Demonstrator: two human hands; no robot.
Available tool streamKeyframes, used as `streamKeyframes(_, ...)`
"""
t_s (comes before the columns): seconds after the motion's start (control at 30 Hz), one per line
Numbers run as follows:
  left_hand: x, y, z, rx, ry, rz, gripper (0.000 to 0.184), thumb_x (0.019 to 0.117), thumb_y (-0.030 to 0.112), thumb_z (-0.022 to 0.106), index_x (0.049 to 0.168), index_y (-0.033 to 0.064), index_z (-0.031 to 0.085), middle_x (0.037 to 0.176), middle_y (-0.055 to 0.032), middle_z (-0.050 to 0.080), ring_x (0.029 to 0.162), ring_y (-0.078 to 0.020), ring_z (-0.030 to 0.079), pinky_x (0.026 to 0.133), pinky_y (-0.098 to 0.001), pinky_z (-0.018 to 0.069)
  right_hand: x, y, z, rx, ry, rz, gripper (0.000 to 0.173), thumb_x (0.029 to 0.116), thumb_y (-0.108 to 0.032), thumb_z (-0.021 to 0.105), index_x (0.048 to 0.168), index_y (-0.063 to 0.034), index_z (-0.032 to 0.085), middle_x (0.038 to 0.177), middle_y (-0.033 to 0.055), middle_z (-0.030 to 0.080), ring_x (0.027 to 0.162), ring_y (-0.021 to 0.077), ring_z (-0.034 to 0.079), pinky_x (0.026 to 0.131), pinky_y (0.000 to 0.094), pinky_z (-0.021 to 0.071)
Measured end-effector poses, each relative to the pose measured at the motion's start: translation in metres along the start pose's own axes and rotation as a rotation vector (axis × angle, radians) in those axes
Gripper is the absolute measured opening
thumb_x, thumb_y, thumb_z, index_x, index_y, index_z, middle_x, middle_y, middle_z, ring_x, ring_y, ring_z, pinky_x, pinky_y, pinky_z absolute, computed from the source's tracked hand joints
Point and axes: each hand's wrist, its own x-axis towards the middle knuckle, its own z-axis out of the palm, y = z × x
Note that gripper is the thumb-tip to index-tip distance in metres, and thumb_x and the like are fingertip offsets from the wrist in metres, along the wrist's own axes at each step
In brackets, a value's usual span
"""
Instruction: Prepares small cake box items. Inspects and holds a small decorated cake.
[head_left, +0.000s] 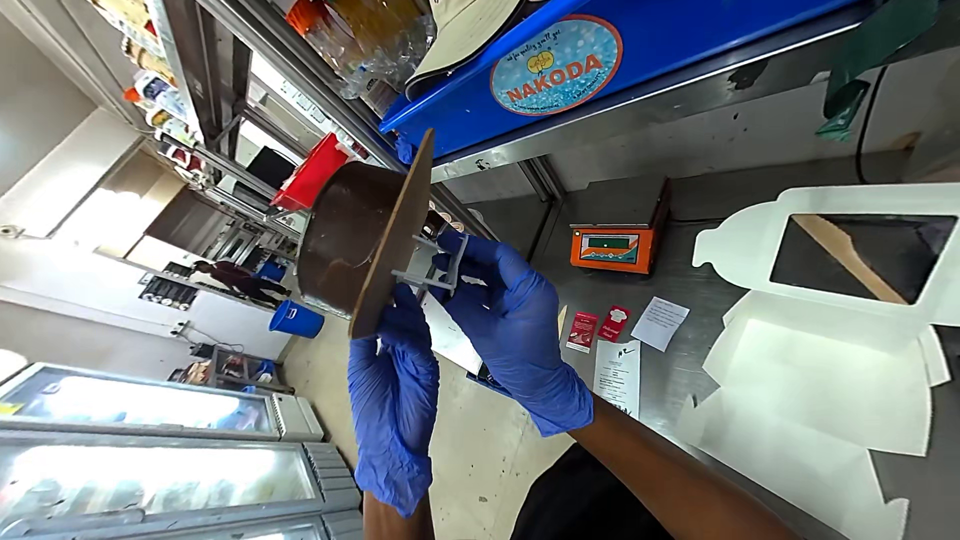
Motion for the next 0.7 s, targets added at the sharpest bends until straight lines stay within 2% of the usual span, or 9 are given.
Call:
streamKeyframes(0.2, -0.0007, 0.0018, 0.0004, -0.010, -0.046, -0.005, 0.025, 0.1049, 0.017, 0.043, 0.108, 0.0013, 0.062, 0.089, -0.0081, 0.069, 0.077, -0.0092, 0.072, 0.065, -0.0154, 0.0588, -0.0020, 0.0043, 0.0006, 0.028, -0.028, -0.099, 0.043, 0.0855, 0.012, 0.068, 0.127, 0.0137, 0.058, 0.122, 0.0171, 0.067, 0.109, 0.0151, 0.069, 0.095, 0.0291, 0.0596)
streamKeyframes(0.33, -0.0010, 0.0023, -0.0017, -0.011, -0.074, -0.022, 0.022, 0.1046, 0.016, 0.046, 0.110, 0.0013, 0.062, 0.091, -0.0080, 0.069, 0.078, -0.0089, 0.072, 0.066, -0.0149, 0.0588, -0.0021, -0.0026, 0.0030, 0.095, 0.002, -0.027, 0.042, 0.0854, 0.014, 0.066, 0.127, 0.0124, 0.058, 0.123, 0.0159, 0.067, 0.109, 0.0148, 0.069, 0.095, 0.0284, 0.0593)
streamKeyframes(0.53, -0.0004, 0.0002, 0.0000, -0.043, -0.054, -0.022, 0.025, 0.1054, 0.019, 0.044, 0.113, 0.0018, 0.060, 0.095, -0.0085, 0.070, 0.081, -0.0093, 0.073, 0.066, -0.0155, 0.0595, -0.0051, -0.0052, 0.0018, 0.093, 0.018, 0.010, 0.044, 0.0878, 0.012, 0.066, 0.130, 0.0080, 0.058, 0.123, 0.0143, 0.067, 0.107, 0.0148, 0.069, 0.091, 0.0287, 0.0604)
streamKeyframes(0.7, 0.0013, -0.0012, -0.0025, -0.049, -0.056, -0.023, 0.022, 0.1033, 0.015, 0.045, 0.112, -0.0003, 0.059, 0.090, -0.0089, 0.069, 0.077, -0.0102, 0.073, 0.064, -0.0157, 0.0595, -0.0067, -0.0026, 0.0027, 0.180, 0.061, 0.077, 0.043, 0.0882, 0.013, 0.065, 0.130, 0.0044, 0.060, 0.123, 0.0126, 0.067, 0.105, 0.0148, 0.070, 0.089, 0.0284, 0.0607)
